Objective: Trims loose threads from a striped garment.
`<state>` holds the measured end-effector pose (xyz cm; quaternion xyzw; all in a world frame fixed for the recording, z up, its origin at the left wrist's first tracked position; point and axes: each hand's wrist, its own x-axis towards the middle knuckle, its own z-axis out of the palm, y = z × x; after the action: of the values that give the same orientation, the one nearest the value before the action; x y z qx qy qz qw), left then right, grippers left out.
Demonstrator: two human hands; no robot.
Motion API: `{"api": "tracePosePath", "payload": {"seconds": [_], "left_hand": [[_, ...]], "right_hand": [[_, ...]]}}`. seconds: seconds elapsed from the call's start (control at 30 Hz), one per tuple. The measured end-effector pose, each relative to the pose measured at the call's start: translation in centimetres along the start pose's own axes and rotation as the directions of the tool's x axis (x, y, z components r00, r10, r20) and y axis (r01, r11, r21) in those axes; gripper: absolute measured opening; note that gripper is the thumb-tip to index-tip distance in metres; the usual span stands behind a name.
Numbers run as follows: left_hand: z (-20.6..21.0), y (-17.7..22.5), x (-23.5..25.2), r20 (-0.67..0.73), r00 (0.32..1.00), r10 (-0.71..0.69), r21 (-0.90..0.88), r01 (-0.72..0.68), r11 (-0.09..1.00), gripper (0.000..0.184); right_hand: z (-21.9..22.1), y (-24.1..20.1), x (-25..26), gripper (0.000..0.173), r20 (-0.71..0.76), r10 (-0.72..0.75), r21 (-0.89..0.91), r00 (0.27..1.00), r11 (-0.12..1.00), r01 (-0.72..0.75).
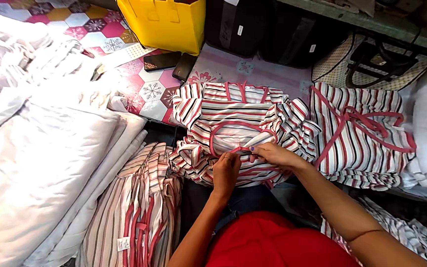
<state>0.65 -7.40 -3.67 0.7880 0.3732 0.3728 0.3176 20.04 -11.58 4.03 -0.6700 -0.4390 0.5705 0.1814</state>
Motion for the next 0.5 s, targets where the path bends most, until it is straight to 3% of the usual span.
{"api": "tracePosePath", "payload": {"seconds": [0.13, 0.4, 0.47, 0.5], "left_hand": [[0.1, -0.1, 0.0, -0.004, 1.0, 0.009, -0.023, -0.009, 1.0, 0.008], [0.1, -0.6, -0.2, 0.005, 1.0, 0.019, -0.047, -0.019, 0.999, 0.008], [-1.7, -0.1, -0.4, 0.196, 0.98, -0.033, -0.005, 0.035, 0.999, 0.01], [-3.5, 0.8, -0.1, 0.405, 0.908, -0.104, 0.047, 0.093, 0.995, 0.014]], "right_hand": [[0.2, 0.2, 1.2, 0.046, 0.064, 0.019, 0.049, 0.998, 0.999, -0.022], [0.4, 0.5, 1.9, 0.041, -0.003, -0.065, -0.009, 0.998, 0.998, 0.065], [0.3, 0.3, 1.3, 0.045, -0.047, -0.13, -0.143, 0.99, 0.982, 0.122], [0.3, 0.2, 1.0, 0.043, -0.091, -0.2, -0.237, 0.976, 0.956, 0.174]]}}
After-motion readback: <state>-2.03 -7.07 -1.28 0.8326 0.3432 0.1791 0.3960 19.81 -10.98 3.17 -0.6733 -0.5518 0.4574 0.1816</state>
